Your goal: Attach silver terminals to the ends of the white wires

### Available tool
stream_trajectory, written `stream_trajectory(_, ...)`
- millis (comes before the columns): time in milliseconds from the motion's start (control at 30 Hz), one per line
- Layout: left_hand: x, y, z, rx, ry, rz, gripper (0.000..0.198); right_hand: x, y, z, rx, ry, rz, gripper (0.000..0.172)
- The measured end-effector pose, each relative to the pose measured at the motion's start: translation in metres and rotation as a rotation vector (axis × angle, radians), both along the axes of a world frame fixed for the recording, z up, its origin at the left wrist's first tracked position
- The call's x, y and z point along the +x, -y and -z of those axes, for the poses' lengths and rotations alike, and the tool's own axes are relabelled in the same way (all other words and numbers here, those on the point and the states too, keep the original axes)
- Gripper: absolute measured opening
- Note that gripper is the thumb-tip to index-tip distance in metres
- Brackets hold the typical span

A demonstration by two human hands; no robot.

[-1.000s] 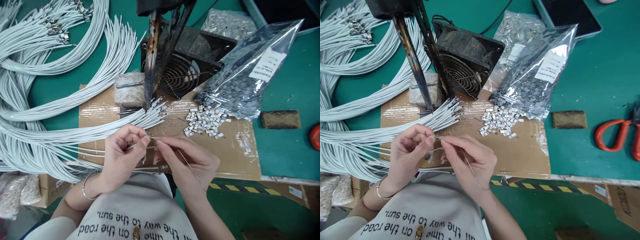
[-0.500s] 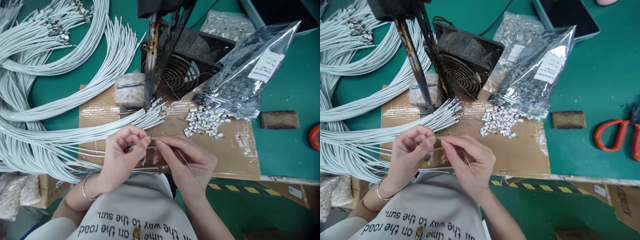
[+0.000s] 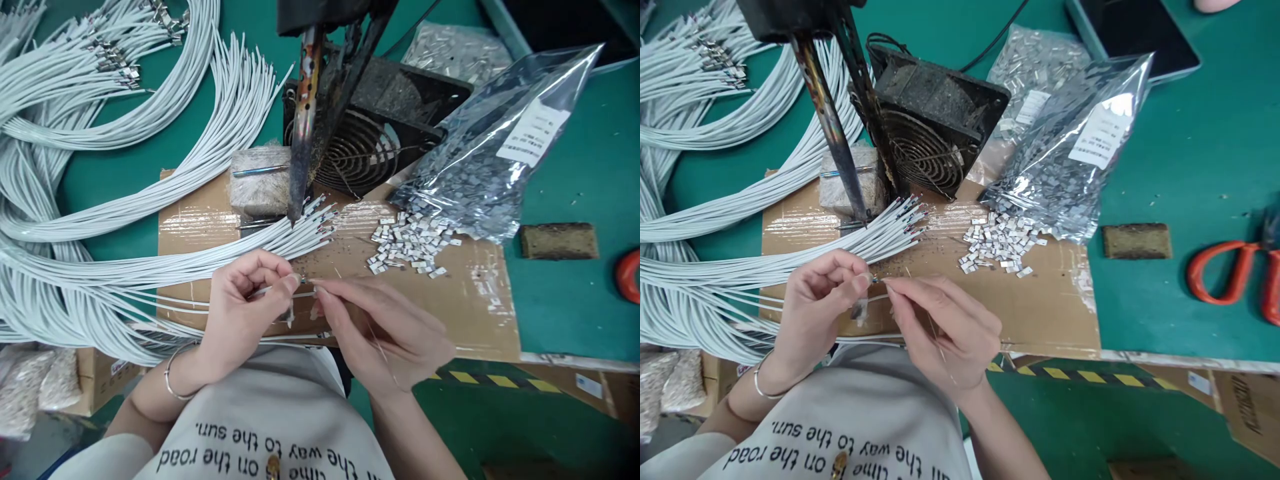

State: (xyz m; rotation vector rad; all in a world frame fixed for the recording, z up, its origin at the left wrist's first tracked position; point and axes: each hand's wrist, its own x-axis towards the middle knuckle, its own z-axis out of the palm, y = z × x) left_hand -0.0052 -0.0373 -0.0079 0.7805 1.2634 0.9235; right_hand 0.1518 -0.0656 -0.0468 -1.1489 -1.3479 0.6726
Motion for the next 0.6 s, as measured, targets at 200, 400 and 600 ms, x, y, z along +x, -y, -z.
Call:
stream_trajectory(200, 0.000, -0.002, 0.001, 0.085, -0.047, -0.028, 0.011, 0.000, 0.000, -0.002, -0.237, -0.218, 0.089, 0.027)
stream_trajectory(400, -0.001, -0.001, -0.002, 0.128, -0.150, -0.022, 0.011, -0.004, -0.009, -0.008, -0.380, -0.509, 0.013, 0.021)
stream_trajectory(600, 0.001, -0.003, -0.001, 0.156, -0.176, 0.004, 0.011, -0.006, -0.014, -0.010, -0.393, -0.551, -0.064, 0.024)
